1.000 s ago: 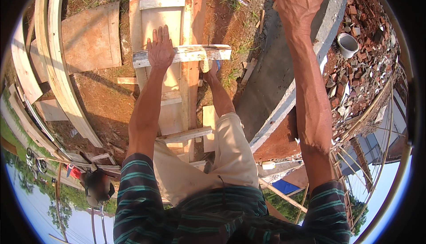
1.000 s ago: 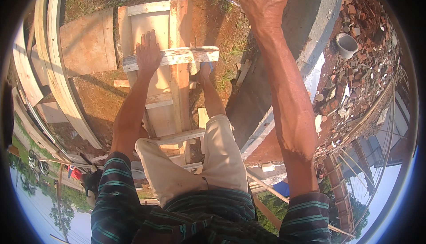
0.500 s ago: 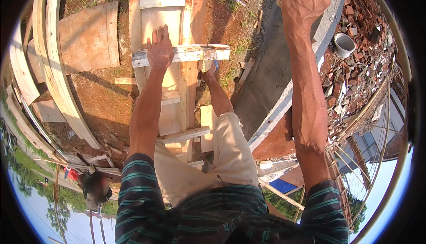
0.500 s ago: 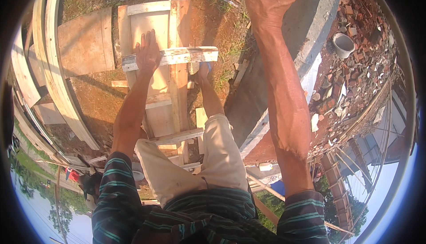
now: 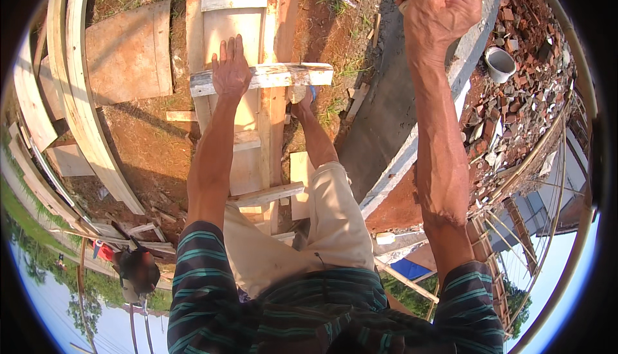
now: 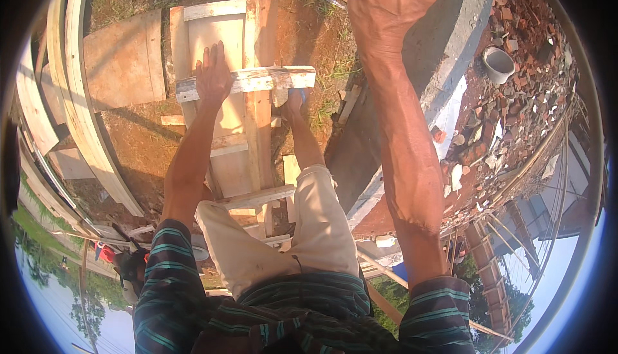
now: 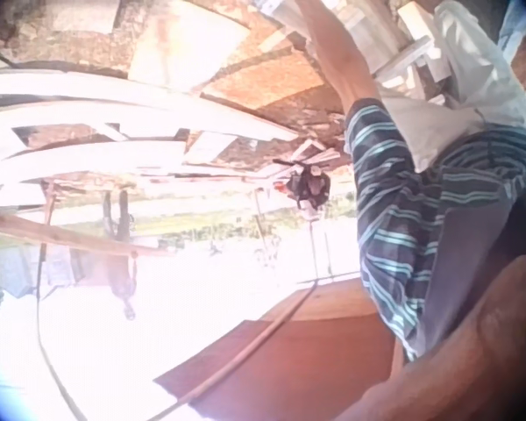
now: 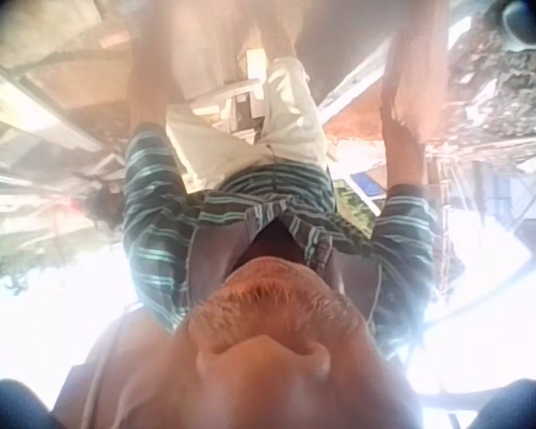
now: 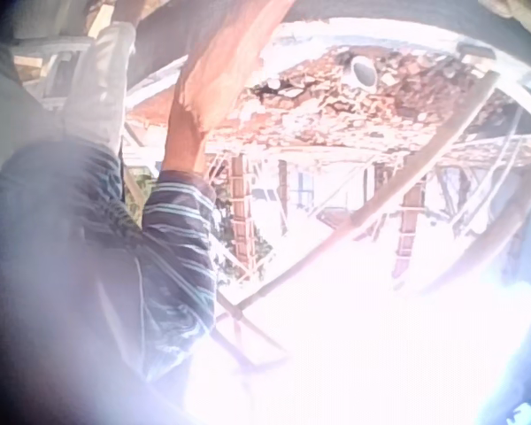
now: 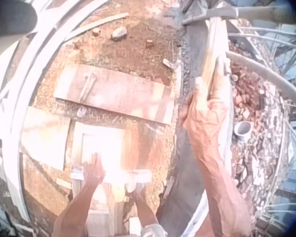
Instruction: The person assembles a wooden frame by placing nails and hammering them into wooden planks. They repeatedly retrieve nails from a white bucket and secure the frame components together using a hammer.
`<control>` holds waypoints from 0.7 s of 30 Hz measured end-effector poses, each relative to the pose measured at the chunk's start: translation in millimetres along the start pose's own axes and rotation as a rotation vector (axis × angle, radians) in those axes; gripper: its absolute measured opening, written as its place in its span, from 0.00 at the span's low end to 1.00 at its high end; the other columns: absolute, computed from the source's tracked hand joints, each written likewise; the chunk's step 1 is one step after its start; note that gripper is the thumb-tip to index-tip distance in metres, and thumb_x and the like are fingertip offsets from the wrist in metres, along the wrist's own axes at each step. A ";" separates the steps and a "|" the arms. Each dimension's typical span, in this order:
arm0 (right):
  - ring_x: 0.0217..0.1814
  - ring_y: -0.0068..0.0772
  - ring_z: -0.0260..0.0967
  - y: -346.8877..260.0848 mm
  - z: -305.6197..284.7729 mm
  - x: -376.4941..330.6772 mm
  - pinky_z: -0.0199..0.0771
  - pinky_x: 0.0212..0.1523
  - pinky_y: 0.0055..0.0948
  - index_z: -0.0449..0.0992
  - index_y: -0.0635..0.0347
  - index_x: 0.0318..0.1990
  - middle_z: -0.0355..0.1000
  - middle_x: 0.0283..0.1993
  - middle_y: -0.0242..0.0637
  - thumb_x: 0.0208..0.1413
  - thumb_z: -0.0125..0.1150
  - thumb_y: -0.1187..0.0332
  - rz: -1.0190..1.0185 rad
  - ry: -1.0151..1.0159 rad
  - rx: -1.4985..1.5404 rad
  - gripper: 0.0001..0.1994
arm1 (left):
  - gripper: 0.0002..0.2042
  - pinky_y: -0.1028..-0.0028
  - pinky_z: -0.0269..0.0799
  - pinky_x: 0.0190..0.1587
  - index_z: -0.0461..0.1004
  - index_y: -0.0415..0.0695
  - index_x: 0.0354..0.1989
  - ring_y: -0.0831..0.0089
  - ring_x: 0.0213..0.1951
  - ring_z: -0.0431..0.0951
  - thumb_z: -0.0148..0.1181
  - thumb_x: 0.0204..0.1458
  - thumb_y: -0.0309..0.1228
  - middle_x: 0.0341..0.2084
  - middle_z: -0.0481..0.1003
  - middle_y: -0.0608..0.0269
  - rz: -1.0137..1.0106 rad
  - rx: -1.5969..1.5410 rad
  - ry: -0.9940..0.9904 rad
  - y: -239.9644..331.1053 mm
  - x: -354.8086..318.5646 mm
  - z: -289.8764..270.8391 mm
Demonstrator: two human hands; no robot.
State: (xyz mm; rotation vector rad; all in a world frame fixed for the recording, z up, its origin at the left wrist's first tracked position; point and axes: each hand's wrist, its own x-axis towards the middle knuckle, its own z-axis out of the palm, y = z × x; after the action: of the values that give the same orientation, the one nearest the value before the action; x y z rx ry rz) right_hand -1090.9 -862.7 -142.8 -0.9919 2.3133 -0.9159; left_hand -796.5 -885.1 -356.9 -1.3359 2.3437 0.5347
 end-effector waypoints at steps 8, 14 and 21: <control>0.11 0.20 0.60 -12.7 -8.6 -9.6 0.64 0.12 0.24 0.56 0.53 0.72 0.65 0.19 0.30 0.65 0.50 0.69 0.409 -0.793 -0.035 0.27 | 0.29 0.52 0.47 0.70 0.50 0.48 0.72 0.61 0.71 0.53 0.42 0.61 0.32 0.68 0.59 0.60 0.034 -0.014 0.043 3.7 3.5 -4.5; 0.37 0.34 0.69 -31.5 -17.9 20.2 0.70 0.41 0.31 0.57 0.59 0.71 0.73 0.39 0.42 0.63 0.49 0.69 0.444 -0.653 0.008 0.28 | 0.29 0.53 0.47 0.70 0.49 0.49 0.72 0.61 0.72 0.52 0.41 0.61 0.33 0.68 0.60 0.60 0.029 0.024 0.056 0.1 3.9 0.2; 0.43 0.39 0.69 24.9 -10.0 -28.9 0.71 0.45 0.39 0.58 0.52 0.71 0.73 0.44 0.47 0.62 0.52 0.66 0.563 -1.084 -0.184 0.29 | 0.28 0.55 0.45 0.71 0.48 0.49 0.73 0.62 0.72 0.49 0.38 0.62 0.34 0.70 0.56 0.62 -0.007 0.027 0.022 -3.3 17.6 4.2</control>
State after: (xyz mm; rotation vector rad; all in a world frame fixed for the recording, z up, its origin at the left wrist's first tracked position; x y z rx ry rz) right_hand -1090.1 -824.0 -149.9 -0.5873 1.5599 0.1015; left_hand -801.2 -897.3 -369.8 -1.3445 2.3547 0.4864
